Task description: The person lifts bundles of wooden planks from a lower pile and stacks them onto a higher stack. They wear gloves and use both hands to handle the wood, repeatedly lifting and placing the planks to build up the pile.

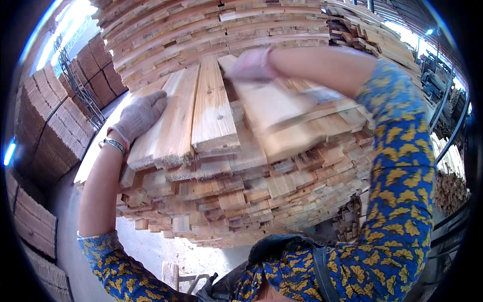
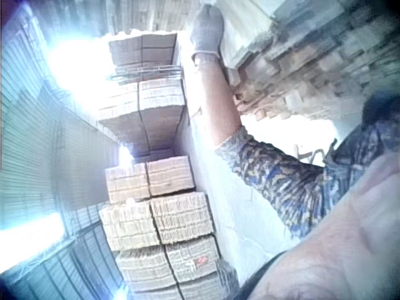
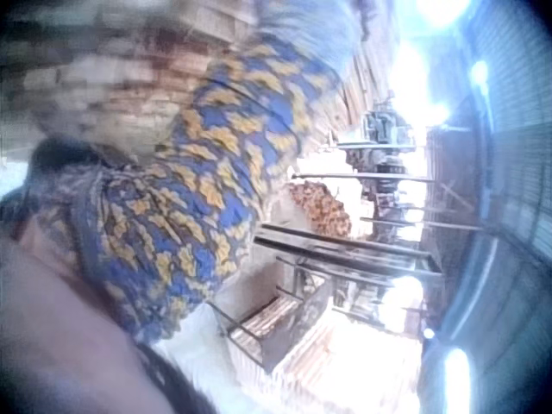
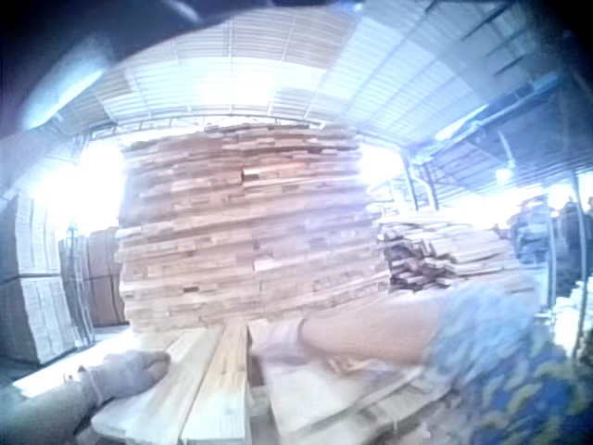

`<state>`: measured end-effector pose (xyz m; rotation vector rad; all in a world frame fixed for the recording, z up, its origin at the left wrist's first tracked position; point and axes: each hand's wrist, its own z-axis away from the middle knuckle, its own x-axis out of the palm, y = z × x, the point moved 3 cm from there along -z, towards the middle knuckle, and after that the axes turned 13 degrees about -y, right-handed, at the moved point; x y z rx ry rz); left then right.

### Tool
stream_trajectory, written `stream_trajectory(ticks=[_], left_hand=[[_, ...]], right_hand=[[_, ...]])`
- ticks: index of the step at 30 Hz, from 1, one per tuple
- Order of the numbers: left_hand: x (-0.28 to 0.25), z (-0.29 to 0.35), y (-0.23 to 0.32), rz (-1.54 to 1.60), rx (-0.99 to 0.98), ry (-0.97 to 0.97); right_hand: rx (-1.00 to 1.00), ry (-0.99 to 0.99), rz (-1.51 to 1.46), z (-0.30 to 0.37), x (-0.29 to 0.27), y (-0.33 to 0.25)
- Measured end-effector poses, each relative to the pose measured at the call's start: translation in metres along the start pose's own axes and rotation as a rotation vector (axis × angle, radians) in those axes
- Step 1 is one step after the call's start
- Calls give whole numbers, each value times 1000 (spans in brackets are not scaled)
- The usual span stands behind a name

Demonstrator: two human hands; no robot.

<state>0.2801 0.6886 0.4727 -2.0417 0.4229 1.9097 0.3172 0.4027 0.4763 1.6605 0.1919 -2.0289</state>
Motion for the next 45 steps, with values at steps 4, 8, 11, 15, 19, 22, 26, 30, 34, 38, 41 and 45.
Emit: stream_trajectory(ticks=[4,8,11,15,19,22,26,30,34,38,41,45], left_hand=[[3,-1,-12,-18,18,23],[1,2,-1,3,2,-19],[-2,3,-7,-13,12,10],[2,0,0,48,51,63],[-3,9,-10,39,0,11],[-1,6,-6,8,71,0],[10,3,-17,-28,165,8],[-1,-16,-15,-47,363,-9],[-7,-22,-33,-134,225,-36],[-19,-6,-12,-249,42,53],[-18,36,26,-257,87,262],[10,124,124,-170,527,521]], right_hand=[[-41,168,356,-43,3,-14],[26,417,18,-36,23,3],[-20,455,204,-43,18,7],[5,392,181,-38,26,5],[160,660,-486,41,-1,-39],[-240,1031,-200,147,20,-93],[-450,1194,127,149,59,-151],[-456,909,101,133,35,-151],[-283,1155,168,114,62,-161],[-222,1407,-71,193,111,-194],[-436,1400,-434,232,210,-235],[-297,425,-1000,192,449,-258]])
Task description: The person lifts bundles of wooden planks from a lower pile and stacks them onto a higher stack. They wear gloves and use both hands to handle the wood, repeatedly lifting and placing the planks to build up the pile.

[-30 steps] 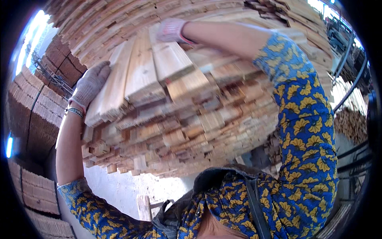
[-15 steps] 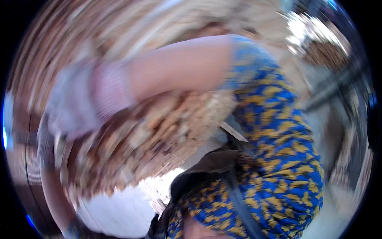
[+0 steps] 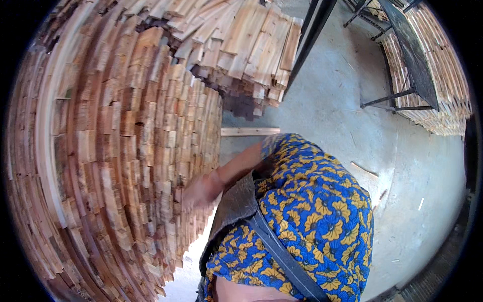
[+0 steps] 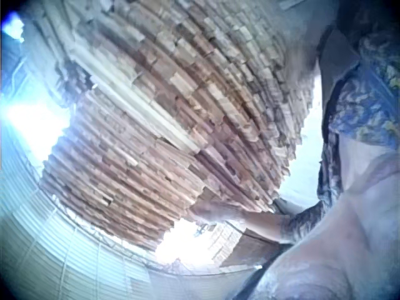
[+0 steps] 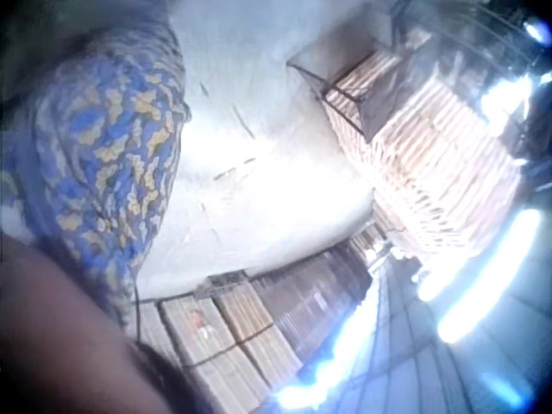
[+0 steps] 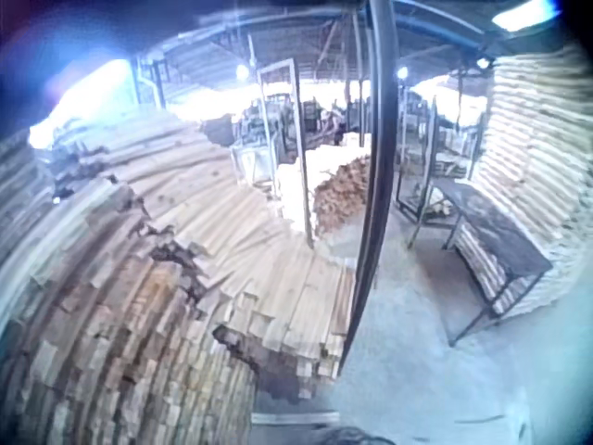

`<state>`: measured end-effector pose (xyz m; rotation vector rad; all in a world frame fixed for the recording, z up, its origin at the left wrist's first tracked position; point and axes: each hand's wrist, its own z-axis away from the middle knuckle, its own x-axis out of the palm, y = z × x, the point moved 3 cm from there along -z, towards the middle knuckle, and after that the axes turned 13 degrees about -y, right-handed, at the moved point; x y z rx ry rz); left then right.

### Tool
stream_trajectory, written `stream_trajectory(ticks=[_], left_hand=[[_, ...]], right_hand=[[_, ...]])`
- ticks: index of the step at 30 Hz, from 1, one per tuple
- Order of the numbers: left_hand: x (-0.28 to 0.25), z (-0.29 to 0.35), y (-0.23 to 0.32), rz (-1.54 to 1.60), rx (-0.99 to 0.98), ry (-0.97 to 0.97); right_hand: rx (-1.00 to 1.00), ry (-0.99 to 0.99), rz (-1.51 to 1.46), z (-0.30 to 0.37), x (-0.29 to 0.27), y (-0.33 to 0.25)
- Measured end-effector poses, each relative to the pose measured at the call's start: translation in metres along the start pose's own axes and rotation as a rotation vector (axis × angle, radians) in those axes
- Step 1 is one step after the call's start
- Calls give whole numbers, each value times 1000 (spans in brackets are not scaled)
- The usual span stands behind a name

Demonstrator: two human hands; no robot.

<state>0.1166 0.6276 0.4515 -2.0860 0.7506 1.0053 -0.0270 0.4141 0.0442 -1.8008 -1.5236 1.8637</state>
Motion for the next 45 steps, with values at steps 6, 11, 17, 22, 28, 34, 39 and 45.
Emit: stream_trajectory(ticks=[6,11,17,22,28,34,39,45], left_hand=[[109,22,217,389,525,-393],[313,146,357,885,433,-1013],[524,238,444,622,756,-1393],[696,232,545,249,980,-1151],[894,225,644,90,1137,-999],[1012,257,678,12,1112,-1219],[936,261,653,344,1066,-1334],[715,206,543,307,765,-1900]], right_hand=[[1052,-177,-220,261,118,134],[1387,304,-288,450,222,219],[1757,515,-708,420,228,134],[1643,480,-567,336,272,125],[1712,280,-674,319,262,141],[1748,441,-484,329,271,141],[1834,432,-529,332,243,143],[1833,703,-651,332,266,123]])
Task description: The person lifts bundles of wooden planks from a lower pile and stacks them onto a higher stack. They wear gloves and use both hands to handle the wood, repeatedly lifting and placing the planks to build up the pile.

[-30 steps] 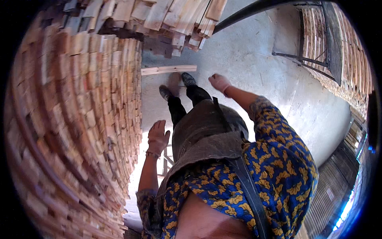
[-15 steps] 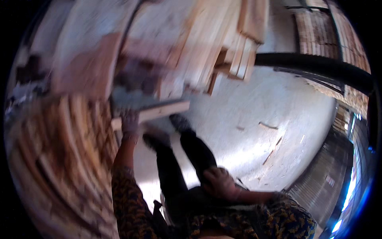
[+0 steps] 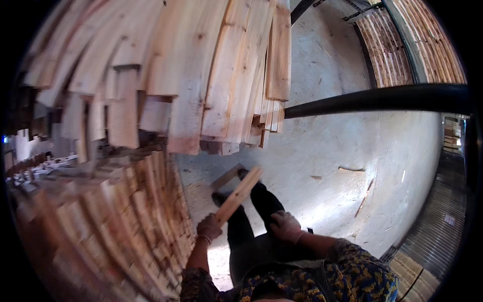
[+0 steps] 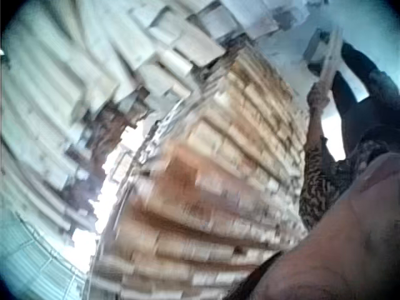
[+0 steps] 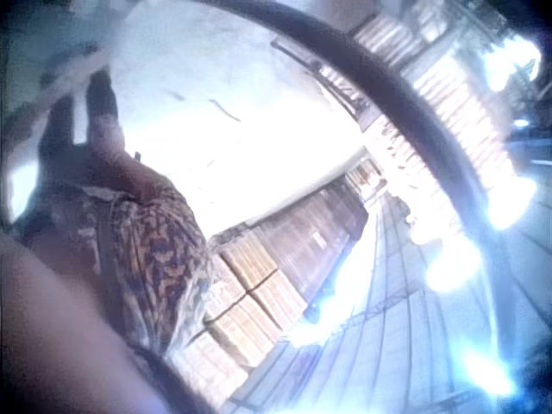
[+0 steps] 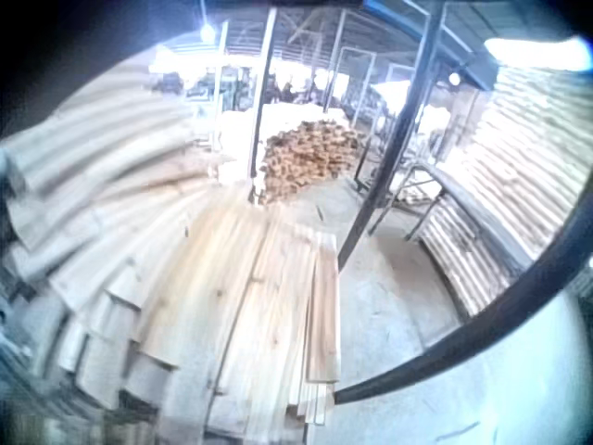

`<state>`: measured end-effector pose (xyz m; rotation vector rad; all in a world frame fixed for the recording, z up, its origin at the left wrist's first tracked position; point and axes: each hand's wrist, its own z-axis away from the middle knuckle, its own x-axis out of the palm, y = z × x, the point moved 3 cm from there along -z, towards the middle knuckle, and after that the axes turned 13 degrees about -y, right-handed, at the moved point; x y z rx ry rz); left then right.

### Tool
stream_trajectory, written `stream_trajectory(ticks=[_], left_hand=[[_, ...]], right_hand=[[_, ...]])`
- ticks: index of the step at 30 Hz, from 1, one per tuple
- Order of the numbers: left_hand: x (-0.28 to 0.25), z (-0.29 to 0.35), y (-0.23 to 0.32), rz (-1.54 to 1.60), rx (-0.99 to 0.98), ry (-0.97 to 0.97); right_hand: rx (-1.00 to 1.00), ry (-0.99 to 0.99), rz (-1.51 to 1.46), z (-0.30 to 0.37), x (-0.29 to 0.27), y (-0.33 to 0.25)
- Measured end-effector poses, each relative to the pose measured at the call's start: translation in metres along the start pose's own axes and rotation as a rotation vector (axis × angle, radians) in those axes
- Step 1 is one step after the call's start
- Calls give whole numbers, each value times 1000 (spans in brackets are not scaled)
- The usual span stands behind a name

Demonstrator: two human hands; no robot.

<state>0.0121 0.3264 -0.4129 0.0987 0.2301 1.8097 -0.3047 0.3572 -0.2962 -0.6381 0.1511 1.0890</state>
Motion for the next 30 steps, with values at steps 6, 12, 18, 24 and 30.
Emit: stream_trajectory(ticks=[6,12,18,24,30], left_hand=[[64,229,6,228,87,286],[10,289,46,408,424,847],[-233,368,186,242,569,1034],[-376,274,170,39,321,1083],[-360,227,224,-63,66,1017]], right_hand=[[213,109,-224,41,-33,20],[53,171,-479,27,-94,-34],[-261,-23,-1392,-41,-184,-158],[-51,70,-1685,-141,-221,-186],[-131,130,-1711,-141,-239,-229]])
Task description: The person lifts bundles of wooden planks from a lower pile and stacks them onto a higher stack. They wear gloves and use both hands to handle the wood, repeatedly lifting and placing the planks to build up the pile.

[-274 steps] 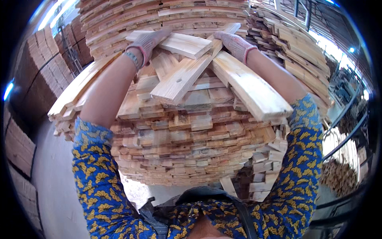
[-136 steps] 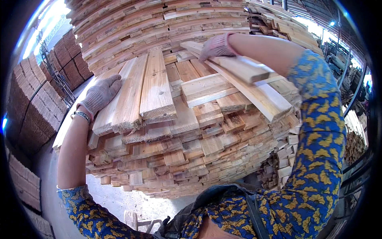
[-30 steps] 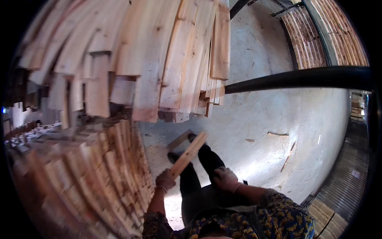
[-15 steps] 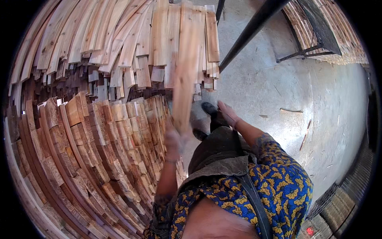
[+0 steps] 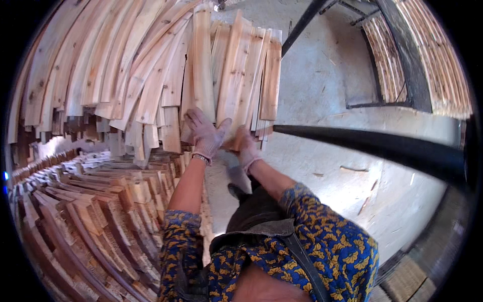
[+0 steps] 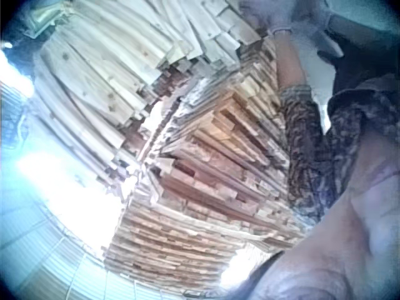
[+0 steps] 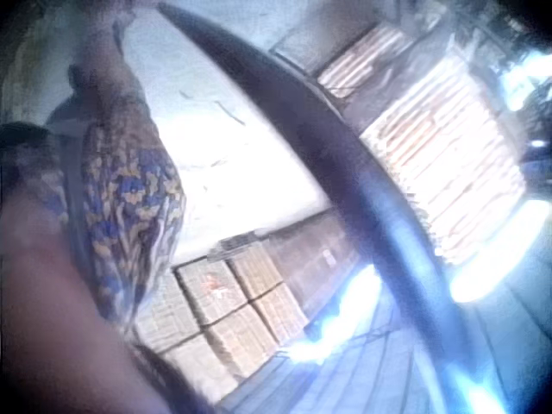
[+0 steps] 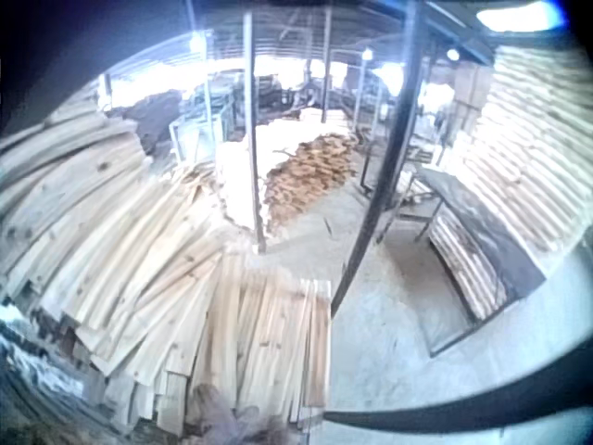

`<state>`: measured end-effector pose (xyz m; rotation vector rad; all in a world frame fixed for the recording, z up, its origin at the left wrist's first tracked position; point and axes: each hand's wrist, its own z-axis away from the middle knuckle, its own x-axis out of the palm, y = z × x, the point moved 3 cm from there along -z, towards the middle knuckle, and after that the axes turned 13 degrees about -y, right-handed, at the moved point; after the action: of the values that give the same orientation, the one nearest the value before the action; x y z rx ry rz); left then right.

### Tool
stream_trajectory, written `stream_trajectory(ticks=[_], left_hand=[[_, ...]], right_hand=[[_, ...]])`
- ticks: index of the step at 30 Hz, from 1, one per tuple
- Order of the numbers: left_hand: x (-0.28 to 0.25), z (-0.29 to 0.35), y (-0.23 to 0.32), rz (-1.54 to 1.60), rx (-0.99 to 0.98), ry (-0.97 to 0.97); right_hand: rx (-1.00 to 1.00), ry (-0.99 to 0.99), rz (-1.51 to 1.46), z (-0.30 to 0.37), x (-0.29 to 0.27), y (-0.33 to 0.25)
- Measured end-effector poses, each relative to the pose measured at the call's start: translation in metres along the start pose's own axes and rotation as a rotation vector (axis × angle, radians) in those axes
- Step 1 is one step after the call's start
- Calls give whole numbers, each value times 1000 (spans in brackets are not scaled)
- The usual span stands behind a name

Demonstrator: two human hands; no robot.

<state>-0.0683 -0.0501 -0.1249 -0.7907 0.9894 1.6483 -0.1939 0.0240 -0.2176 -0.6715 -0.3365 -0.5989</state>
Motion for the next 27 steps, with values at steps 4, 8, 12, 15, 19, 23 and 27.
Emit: stream_trajectory(ticks=[4,8,12,15,19,23,27], left_hand=[[0,11,14,212,112,1],[4,5,15,344,-11,241],[-12,3,18,330,4,235],[-37,-1,7,450,-79,54],[-13,-13,2,323,-41,79],[-41,-5,5,500,-43,-147],[-63,-16,12,531,15,-219]], right_hand=[[93,-297,-79,4,3,-26],[189,-293,7,-37,-16,-25],[106,-253,244,-35,-35,-19],[104,-237,535,-30,-31,-33],[-41,-82,698,-42,-24,-18],[-83,-113,55,-20,-9,-30],[-196,-202,101,6,-15,-63]])
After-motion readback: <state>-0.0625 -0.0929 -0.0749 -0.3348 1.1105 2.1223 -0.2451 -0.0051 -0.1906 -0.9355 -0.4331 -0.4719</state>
